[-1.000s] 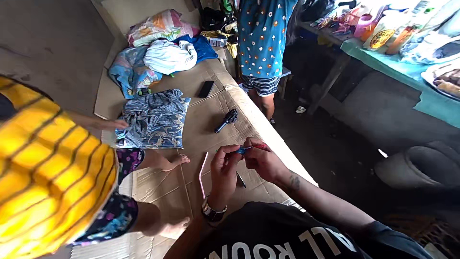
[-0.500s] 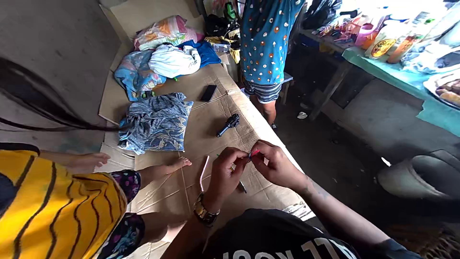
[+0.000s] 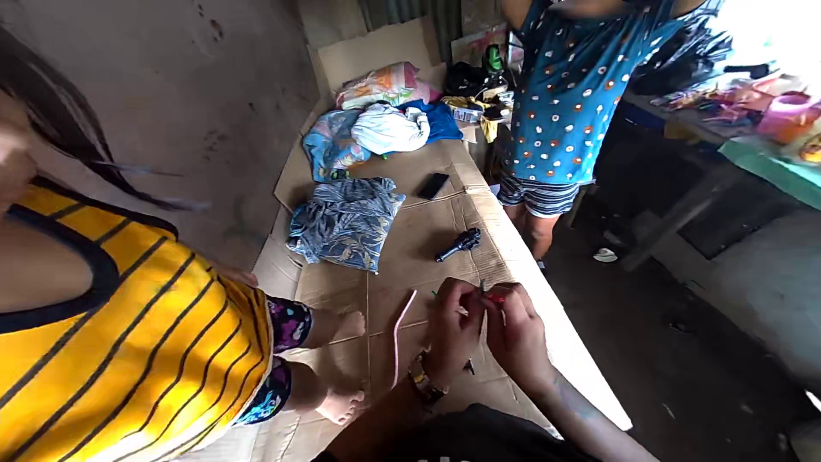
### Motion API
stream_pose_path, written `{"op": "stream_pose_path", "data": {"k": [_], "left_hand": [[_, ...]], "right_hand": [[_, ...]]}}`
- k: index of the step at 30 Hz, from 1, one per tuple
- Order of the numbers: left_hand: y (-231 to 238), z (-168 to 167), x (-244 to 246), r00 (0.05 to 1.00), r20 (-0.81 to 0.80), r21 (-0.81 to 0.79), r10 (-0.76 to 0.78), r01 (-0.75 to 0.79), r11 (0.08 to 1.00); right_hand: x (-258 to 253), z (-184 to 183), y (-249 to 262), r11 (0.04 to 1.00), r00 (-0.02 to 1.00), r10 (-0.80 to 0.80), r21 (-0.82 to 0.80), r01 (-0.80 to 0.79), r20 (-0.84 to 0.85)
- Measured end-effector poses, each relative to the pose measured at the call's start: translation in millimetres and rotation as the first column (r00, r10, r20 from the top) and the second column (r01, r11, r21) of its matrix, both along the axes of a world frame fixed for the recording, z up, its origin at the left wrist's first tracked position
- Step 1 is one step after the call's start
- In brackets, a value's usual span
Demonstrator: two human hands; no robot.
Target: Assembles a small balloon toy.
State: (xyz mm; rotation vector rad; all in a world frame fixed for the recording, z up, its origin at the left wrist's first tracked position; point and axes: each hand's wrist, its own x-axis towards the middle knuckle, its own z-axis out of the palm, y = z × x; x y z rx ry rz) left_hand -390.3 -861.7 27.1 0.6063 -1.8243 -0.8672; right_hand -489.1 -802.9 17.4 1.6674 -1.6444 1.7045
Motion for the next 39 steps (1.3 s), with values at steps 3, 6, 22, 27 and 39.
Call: {"op": "stream_pose_path", "data": {"k": [3, 6, 22, 27, 39], "left_hand": [[-2.1, 3.8, 1.8, 0.995, -0.046, 0.205, -0.093, 0.101, 0.974], [-8.9, 4.3, 2.4, 0.99, 0.017, 0.02, -0.137, 0.137, 0.99], [-13.1, 8.3, -3.7, 0.993, -0.107, -0.134, -0.044, 0.029, 0.991], [-16.8, 8.3, -4.0, 0.996, -0.087, -0.244, -0.032, 0.01, 0.97], [-12.7, -9.7, -8.9, 0.883, -0.419, 0.193, -0.211, 0.313, 0.93]], "right_hand": [[-8.1, -6.9, -4.4, 0.998, 0.997, 0.031, -0.051, -0.034, -0.076], [-15.1, -8.9, -4.7, 0.993, 0.996, 0.078, -0.091, -0.082, -0.046], [-25.8, 24.8, 4.0, 0.908, 0.763, 0.258, 0.121, -0.401, 0.593], [-24.9, 21.0, -0.8, 0.963, 0.918, 0.203, 0.101, -0.25, 0.341], [-5.6, 10.8, -14.3, 0.992, 0.98, 0.097, -0.099, -0.08, 0.176]]}}
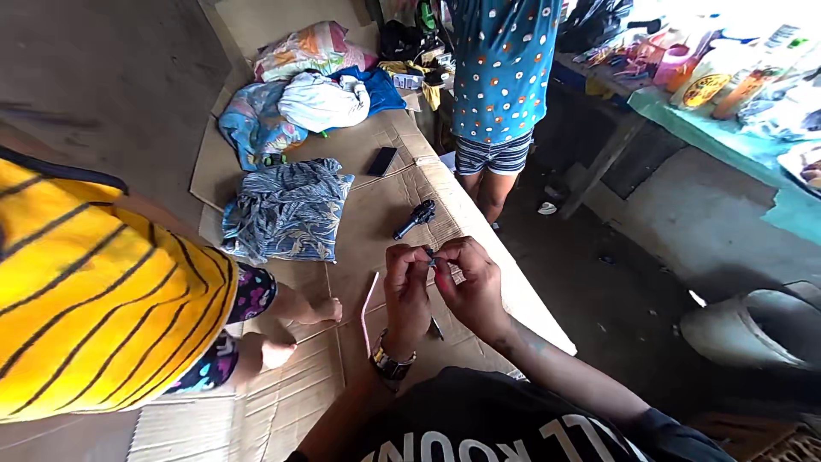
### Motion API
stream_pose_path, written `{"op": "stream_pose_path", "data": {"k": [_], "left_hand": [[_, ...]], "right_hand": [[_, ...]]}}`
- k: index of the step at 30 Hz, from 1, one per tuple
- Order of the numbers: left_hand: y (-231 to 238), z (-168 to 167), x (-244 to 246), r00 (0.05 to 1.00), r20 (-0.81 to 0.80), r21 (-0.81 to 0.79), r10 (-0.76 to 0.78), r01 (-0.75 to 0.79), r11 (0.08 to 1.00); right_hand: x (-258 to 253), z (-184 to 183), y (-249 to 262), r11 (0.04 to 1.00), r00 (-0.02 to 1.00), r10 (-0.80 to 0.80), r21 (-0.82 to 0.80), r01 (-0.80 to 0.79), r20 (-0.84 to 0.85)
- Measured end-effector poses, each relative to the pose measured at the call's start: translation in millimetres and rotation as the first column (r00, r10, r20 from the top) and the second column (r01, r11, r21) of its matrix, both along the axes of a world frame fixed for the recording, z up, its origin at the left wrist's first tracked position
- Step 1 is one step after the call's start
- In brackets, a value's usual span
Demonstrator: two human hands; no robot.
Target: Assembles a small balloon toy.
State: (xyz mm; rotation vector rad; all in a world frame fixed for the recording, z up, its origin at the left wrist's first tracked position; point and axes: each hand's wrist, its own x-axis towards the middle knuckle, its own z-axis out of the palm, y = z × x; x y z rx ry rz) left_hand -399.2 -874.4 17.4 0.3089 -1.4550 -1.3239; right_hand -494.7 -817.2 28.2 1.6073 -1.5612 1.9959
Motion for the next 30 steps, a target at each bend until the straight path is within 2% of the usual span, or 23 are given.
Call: {"op": "stream_pose_path", "data": {"k": [5, 8, 9, 12, 14, 16, 18, 21, 23, 25, 30], "left_hand": [[-5.0, -8.5, -1.4, 0.995, -0.037, -0.053, -0.09, 0.088, 0.995], [-4.8, -11.5, 4.3, 0.996, -0.011, -0.147, -0.086, 0.083, 0.986], [-3.6, -8.9, 7.3, 0.998, 0.015, -0.189, -0.057, 0.058, 0.98], [3.8, 4.7, 16.2, 0.988, 0.108, -0.321, 0.109, -0.069, 0.945], [11.4, 8.9, 19.6, 0.976, 0.144, -0.348, 0.166, -0.107, 0.931], [20.7, 11.0, 19.5, 0.975, 0.159, -0.321, 0.154, -0.097, 0.942], [30.8, 13.6, 18.7, 0.979, 0.17, -0.276, 0.114, -0.064, 0.959], [44.0, 22.2, 18.1, 0.983, 0.178, -0.119, -0.034, 0.056, 0.991], [53.5, 28.7, 15.0, 0.975, 0.213, -0.05, -0.062, 0.074, 0.996], [59.0, 32.6, 9.2, 0.963, 0.263, -0.022, -0.055, 0.064, 0.998], [61.6, 44.1, -1.9, 0.859, 0.459, 0.063, -0.226, 0.223, 0.973]], "right_hand": [[1.3, -4.0, -1.9, 0.996, 0.981, 0.07, 0.035, -0.077, 0.181], [-6.2, -0.7, 5.1, 0.961, 0.9, 0.192, 0.112, -0.254, 0.392], [-12.4, 0.9, 7.3, 0.938, 0.872, 0.262, 0.104, -0.331, 0.414], [-26.5, 10.3, 21.7, 0.839, 0.821, 0.482, 0.11, -0.533, 0.308], [-31.1, 22.3, 33.3, 0.78, 0.805, 0.51, 0.231, -0.581, 0.303], [-32.6, 34.7, 43.5, 0.73, 0.797, 0.499, 0.331, -0.598, 0.34], [-29.8, 38.2, 53.7, 0.769, 0.854, 0.439, 0.374, -0.518, 0.279], [-26.0, 30.6, 65.9, 0.914, 0.967, 0.256, 0.329, -0.239, -0.008], [-26.0, 27.3, 74.8, 0.949, 0.982, 0.156, 0.293, -0.118, -0.11], [-27.6, 26.2, 83.7, 0.955, 0.983, 0.114, 0.29, -0.069, -0.141], [-37.3, 26.1, 104.2, 0.939, 0.988, 0.056, 0.345, -0.002, -0.147]]}}
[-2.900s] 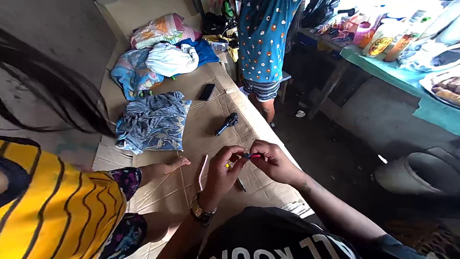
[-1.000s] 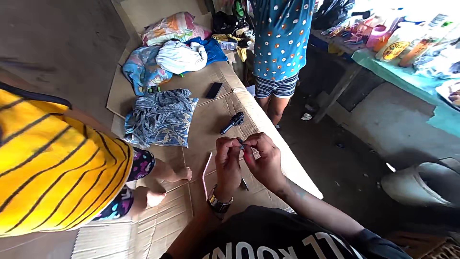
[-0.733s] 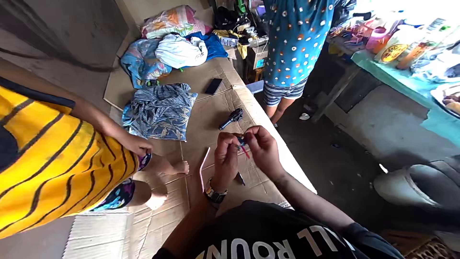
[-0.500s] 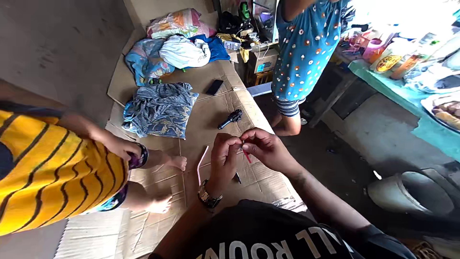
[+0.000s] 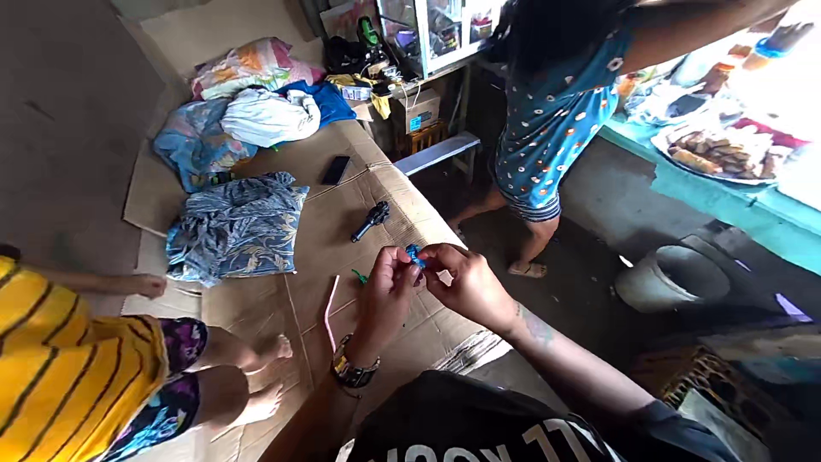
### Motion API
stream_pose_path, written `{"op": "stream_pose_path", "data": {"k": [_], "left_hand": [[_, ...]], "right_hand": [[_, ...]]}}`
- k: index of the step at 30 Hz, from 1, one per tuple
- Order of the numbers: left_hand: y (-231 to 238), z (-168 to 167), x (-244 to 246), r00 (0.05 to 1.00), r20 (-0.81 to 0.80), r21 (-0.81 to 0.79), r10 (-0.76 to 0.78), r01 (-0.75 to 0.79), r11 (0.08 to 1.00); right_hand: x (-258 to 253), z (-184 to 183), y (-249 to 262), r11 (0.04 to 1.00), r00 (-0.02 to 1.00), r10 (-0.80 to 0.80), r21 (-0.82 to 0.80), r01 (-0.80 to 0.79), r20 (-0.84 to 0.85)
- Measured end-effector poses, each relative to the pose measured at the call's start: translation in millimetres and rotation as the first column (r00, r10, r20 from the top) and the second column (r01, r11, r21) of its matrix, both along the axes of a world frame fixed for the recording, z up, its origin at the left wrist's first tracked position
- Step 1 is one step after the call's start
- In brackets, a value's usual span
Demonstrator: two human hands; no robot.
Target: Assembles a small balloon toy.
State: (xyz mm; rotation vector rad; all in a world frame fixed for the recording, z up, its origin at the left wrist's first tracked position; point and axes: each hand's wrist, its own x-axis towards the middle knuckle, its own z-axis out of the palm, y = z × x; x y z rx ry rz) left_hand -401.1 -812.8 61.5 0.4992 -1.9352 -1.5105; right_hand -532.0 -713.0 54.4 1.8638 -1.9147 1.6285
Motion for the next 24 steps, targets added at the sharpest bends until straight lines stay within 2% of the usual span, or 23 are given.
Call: {"op": "stream_pose_path", "data": {"k": [4, 7, 9, 12, 15, 18, 22, 24], "left_hand": [[2.8, 9.3, -2.5, 0.986, 0.135, 0.129, -0.097, 0.08, 0.988], [4.3, 11.5, -3.5, 0.982, 0.079, 0.366, -0.174, 0.134, 0.921], [3.9, 11.2, -2.2, 0.966, 0.011, 0.519, -0.26, 0.216, 0.827], [4.0, 3.1, 4.1, 0.95, -0.052, 0.623, -0.307, 0.271, 0.734], [-2.1, -5.6, 8.1, 0.952, -0.103, 0.597, -0.287, 0.29, 0.748], [-2.2, 1.8, 14.2, 0.961, -0.095, 0.556, -0.261, 0.269, 0.787], [-5.7, 5.0, 25.1, 0.953, -0.146, 0.519, -0.265, 0.302, 0.8], [-8.3, 1.8, 30.6, 0.952, -0.134, 0.425, -0.276, 0.307, 0.852]], "right_hand": [[0.9, -3.6, 14.0, 0.994, 0.973, -0.097, 0.025, 0.105, -0.211], [0.5, -9.1, 22.7, 0.988, 0.919, -0.156, -0.07, 0.14, -0.363], [0.6, -8.1, 27.8, 0.985, 0.926, -0.159, -0.125, 0.123, -0.343], [5.2, -6.4, 30.8, 0.983, 0.939, -0.15, -0.146, 0.109, -0.308], [16.2, -7.4, 30.3, 0.984, 0.936, -0.16, -0.124, 0.126, -0.314], [33.1, -10.7, 25.2, 0.977, 0.943, -0.196, -0.138, 0.164, -0.268], [52.7, -12.1, 12.6, 0.964, 0.979, -0.201, -0.181, 0.194, -0.02], [64.1, -12.5, 7.9, 0.959, 0.965, -0.197, -0.169, 0.226, 0.175]]}}
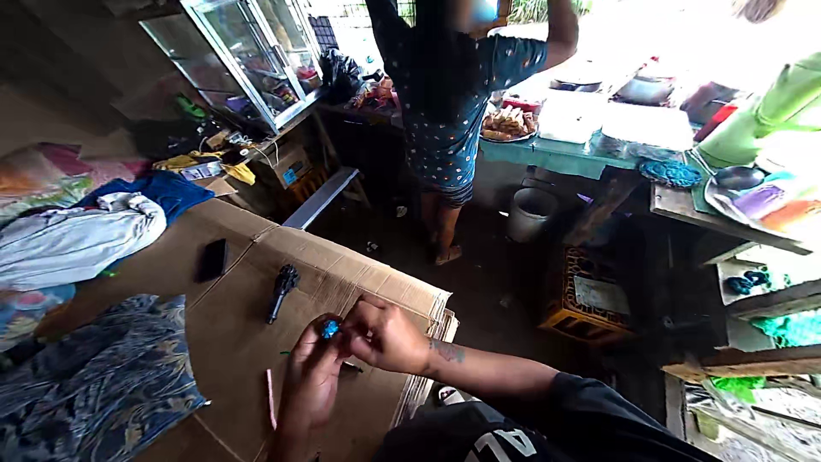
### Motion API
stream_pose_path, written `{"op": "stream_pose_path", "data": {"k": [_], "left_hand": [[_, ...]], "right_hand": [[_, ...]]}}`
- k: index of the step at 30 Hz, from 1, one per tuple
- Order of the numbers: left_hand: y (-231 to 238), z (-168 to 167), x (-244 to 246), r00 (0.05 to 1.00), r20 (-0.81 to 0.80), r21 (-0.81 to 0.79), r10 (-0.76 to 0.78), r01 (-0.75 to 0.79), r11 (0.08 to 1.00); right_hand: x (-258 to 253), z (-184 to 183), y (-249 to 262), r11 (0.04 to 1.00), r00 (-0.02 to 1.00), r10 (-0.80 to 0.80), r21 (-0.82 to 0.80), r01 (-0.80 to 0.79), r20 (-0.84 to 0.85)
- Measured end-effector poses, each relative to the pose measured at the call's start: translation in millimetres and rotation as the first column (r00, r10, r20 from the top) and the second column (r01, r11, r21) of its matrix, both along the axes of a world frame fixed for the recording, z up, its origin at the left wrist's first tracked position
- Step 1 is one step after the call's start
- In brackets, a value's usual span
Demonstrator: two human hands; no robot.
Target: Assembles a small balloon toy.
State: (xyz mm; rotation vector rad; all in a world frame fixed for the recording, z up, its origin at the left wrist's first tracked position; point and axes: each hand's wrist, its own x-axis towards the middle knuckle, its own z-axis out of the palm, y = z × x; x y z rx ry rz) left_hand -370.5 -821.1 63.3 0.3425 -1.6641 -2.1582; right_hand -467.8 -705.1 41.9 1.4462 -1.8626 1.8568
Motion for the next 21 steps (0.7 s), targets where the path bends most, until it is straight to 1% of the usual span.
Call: {"op": "stream_pose_path", "data": {"k": [2, 3, 4, 5, 6, 8, 10, 12, 14, 16, 18, 21], "left_hand": [[-3.4, -4.3, 3.3, 1.0, 0.017, -0.183, 0.023, -0.019, 0.983], [-5.5, -6.2, 5.5, 0.999, 0.041, -0.22, 0.023, -0.013, 0.975], [-7.2, -7.2, 8.7, 0.997, 0.071, -0.211, 0.011, 0.004, 0.978], [-8.6, -7.8, 11.6, 0.995, 0.098, -0.168, -0.007, 0.024, 0.986], [-9.6, -8.3, 13.6, 0.994, 0.112, -0.107, -0.019, 0.031, 0.994], [-9.5, -9.3, 15.8, 0.99, 0.139, -0.026, -0.014, 0.018, 0.999], [-8.3, -9.7, 17.7, 0.986, 0.168, 0.026, -0.021, 0.017, 1.0], [-8.1, -7.8, 18.8, 0.986, 0.169, 0.074, -0.013, 0.001, 0.997], [-6.9, -6.8, 19.3, 0.992, 0.122, 0.09, 0.01, -0.022, 0.996], [-5.8, -8.8, 17.7, 0.997, 0.047, 0.054, 0.061, -0.064, 0.997], [-4.4, -9.5, 15.9, 0.994, -0.016, 0.0, 0.108, -0.108, 0.994], [-4.7, -9.8, 14.5, 0.992, -0.018, -0.067, 0.127, -0.128, 0.99]], "right_hand": [[9.8, -0.7, -2.7, 1.0, 0.976, -0.004, 0.026, -0.001, 0.218], [13.6, -2.2, -2.8, 0.998, 0.957, -0.006, 0.056, -0.011, 0.289], [16.1, -4.4, -2.0, 0.996, 0.954, -0.005, 0.085, -0.021, 0.3], [17.3, -7.8, -1.1, 0.995, 0.972, -0.013, 0.101, -0.011, 0.233], [17.3, -11.5, 0.8, 0.993, 0.994, -0.024, 0.118, 0.011, 0.111], [16.9, -17.7, 5.6, 0.985, 0.99, -0.039, 0.162, 0.061, -0.136], [16.3, -19.3, 8.8, 0.976, 0.965, -0.051, 0.191, 0.102, -0.256], [15.7, -15.9, 8.7, 0.967, 0.951, -0.074, 0.21, 0.141, -0.299], [17.8, -10.2, 7.7, 0.96, 0.96, -0.082, 0.239, 0.149, -0.267], [21.8, -1.3, 7.2, 0.958, 0.991, -0.049, 0.276, 0.083, -0.127], [24.3, 2.6, 3.1, 0.965, 0.999, -0.037, 0.26, 0.037, -0.007], [18.2, 1.1, -4.8, 0.974, 0.996, -0.083, 0.212, 0.076, 0.026]]}}
